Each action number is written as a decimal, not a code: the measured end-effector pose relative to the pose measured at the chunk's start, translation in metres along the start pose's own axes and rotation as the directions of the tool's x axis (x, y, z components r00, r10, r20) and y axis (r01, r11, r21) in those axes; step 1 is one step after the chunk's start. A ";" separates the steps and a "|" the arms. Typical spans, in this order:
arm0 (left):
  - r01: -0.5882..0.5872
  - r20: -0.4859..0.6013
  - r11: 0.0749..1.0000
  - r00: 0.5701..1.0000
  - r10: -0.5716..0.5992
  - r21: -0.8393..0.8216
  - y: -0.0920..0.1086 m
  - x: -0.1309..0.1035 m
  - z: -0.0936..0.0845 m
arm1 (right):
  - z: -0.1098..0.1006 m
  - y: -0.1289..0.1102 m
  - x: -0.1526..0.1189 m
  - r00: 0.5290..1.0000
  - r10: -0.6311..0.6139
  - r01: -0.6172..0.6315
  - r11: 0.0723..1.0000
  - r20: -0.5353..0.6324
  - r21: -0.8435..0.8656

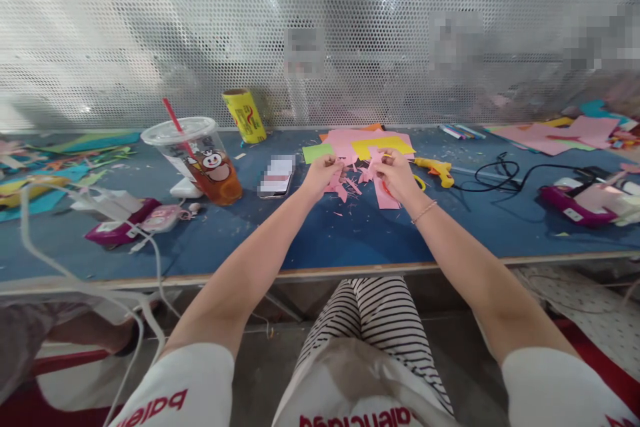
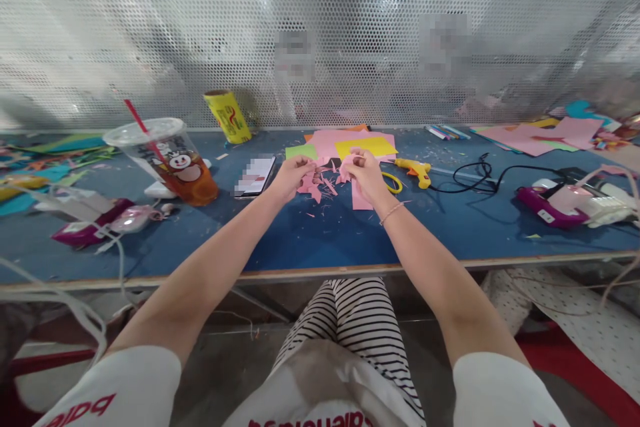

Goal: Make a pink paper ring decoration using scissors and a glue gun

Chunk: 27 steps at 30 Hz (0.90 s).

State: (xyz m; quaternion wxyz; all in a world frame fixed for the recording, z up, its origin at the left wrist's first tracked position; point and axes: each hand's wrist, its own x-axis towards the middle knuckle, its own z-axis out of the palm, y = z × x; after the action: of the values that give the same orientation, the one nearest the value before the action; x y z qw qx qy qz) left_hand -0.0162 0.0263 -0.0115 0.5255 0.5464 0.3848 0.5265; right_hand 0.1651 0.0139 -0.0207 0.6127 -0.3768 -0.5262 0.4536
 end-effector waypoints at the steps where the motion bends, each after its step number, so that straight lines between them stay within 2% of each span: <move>1: 0.007 0.001 1.000 1.000 -0.007 0.008 0.000 0.000 0.000 | 0.000 0.000 0.000 1.000 -0.002 0.002 1.000 -0.010 0.003; 4: 0.014 0.006 1.000 1.000 -0.014 0.012 -0.001 0.000 -0.001 | 0.000 0.000 0.001 1.000 0.008 -0.008 1.000 -0.011 0.013; 11: -0.037 -0.018 0.999 0.999 0.036 -0.018 -0.006 0.004 -0.001 | -0.003 -0.004 -0.003 0.995 0.071 -0.071 0.997 0.072 -0.009; 13: -0.045 -0.025 0.999 0.999 0.045 -0.018 -0.005 0.004 -0.001 | -0.004 -0.003 -0.002 0.998 0.037 -0.036 0.999 0.044 -0.040; 18: -0.046 -0.033 0.999 0.998 0.045 -0.013 -0.002 0.001 0.003 | -0.005 -0.001 -0.002 0.991 -0.134 0.124 0.963 -0.027 -0.239; 24: -0.064 -0.016 0.998 0.998 0.064 0.007 -0.001 -0.004 0.010 | -0.001 0.003 -0.003 0.993 -0.118 0.120 0.986 0.021 -0.116; 27: -0.052 -0.005 0.999 0.999 0.052 -0.003 0.001 -0.007 0.013 | 0.000 0.003 -0.003 0.995 -0.093 0.096 0.988 0.029 -0.117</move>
State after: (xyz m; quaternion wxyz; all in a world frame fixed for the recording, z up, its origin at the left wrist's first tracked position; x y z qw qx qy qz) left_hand -0.0047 0.0169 -0.0107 0.5114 0.5542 0.3711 0.5419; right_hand 0.1644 0.0116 -0.0247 0.6039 -0.3820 -0.5765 0.3963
